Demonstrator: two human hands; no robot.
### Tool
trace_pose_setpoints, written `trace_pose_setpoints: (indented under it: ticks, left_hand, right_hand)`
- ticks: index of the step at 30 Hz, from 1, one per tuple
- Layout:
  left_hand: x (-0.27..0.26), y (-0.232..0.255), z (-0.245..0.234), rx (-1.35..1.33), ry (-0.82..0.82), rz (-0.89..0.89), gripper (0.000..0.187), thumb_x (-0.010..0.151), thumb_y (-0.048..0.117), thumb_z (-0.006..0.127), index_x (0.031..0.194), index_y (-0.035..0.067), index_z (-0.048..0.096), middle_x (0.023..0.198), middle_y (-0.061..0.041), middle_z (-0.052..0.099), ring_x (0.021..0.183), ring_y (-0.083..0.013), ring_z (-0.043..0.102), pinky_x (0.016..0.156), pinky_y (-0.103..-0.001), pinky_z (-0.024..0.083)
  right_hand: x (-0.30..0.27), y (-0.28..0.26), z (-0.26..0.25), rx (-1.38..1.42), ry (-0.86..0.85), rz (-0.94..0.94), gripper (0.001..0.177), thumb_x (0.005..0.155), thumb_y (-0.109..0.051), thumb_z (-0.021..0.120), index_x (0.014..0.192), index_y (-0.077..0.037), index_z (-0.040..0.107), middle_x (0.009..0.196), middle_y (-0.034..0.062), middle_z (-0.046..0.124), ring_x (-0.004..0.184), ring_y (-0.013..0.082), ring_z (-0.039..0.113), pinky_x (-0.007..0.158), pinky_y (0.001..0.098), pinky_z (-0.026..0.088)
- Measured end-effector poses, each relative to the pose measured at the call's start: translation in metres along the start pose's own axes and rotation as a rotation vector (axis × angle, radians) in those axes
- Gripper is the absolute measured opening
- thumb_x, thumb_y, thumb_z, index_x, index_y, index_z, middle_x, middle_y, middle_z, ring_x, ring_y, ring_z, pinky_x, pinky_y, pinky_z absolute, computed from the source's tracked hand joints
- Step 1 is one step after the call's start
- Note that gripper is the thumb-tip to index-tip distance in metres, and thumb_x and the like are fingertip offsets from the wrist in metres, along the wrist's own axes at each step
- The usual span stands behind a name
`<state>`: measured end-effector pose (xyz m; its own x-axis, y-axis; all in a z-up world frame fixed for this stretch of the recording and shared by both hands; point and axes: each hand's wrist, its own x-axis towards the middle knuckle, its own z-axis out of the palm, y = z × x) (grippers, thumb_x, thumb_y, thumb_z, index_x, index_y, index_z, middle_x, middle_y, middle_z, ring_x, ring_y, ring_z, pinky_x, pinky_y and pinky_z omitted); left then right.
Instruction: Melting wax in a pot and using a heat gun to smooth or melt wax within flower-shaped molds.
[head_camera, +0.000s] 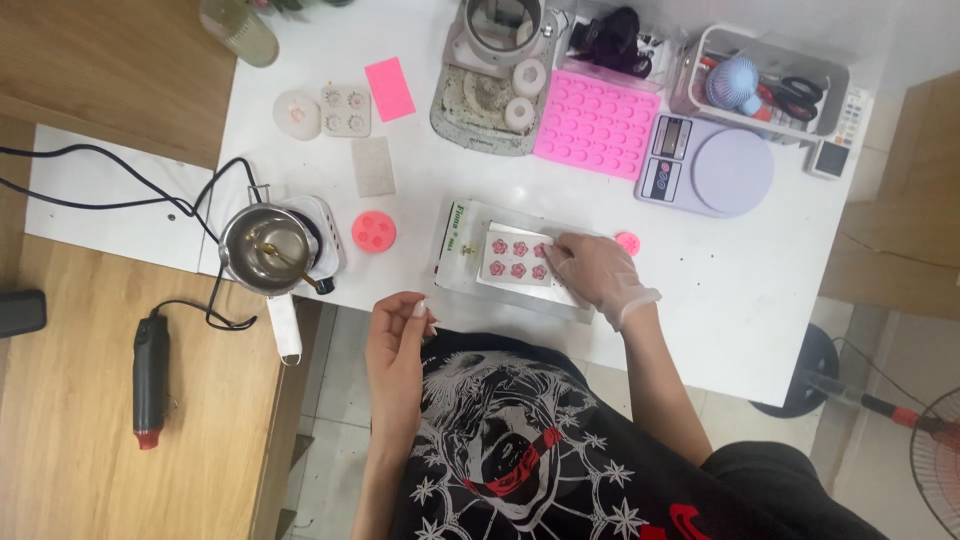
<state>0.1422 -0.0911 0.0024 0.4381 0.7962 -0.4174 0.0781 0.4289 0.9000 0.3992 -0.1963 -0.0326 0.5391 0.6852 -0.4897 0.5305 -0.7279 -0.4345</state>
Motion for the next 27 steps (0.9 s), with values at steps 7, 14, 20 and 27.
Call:
trace_pose_setpoints:
  ticks: [7,14,20,27]
  left_hand:
    - [0.002,0.011,0.003,0.051,-0.029,0.053,0.017,0.103,0.009,0.057,0.117,0.001,0.06,0.094,-0.004,0.063,0.089,-0.0098,0.056,0.083,-0.026,0.047]
    - [0.002,0.023,-0.025,0.046,-0.027,0.139,0.015,0.1,0.011,0.059,0.11,0.003,0.064,0.091,0.0,0.066,0.088,-0.0066,0.059,0.08,-0.022,0.047]
    - [0.011,-0.042,-0.09,0.03,0.17,0.071,0.042,0.111,0.023,0.062,0.083,-0.009,0.065,0.071,-0.008,0.054,0.064,-0.0129,0.04,0.061,-0.029,0.034]
    - [0.02,-0.011,-0.169,-0.175,0.376,0.232,0.033,0.109,0.024,0.044,0.104,0.003,0.068,0.086,-0.003,0.063,0.077,-0.0084,0.054,0.072,-0.025,0.047]
  right_hand:
    - [-0.011,-0.008,-0.017,0.012,0.05,0.069,0.033,0.099,-0.037,0.056,0.104,-0.01,0.075,0.089,0.0167,0.076,0.084,0.0362,0.072,0.082,0.0453,0.054]
    - [-0.017,-0.025,-0.008,-0.041,0.202,0.045,0.027,0.098,-0.029,0.06,0.108,-0.009,0.075,0.099,0.0152,0.076,0.09,0.0348,0.072,0.084,0.0453,0.054]
    - [-0.017,-0.086,0.011,-0.06,0.22,-0.057,0.029,0.096,-0.032,0.062,0.112,-0.012,0.076,0.1,0.0132,0.077,0.091,0.0344,0.072,0.083,0.0453,0.055]
    - [-0.028,-0.185,0.025,-0.108,0.197,-0.135,0.032,0.098,-0.038,0.063,0.114,-0.013,0.076,0.093,0.0138,0.077,0.084,0.0312,0.074,0.08,0.0426,0.056]
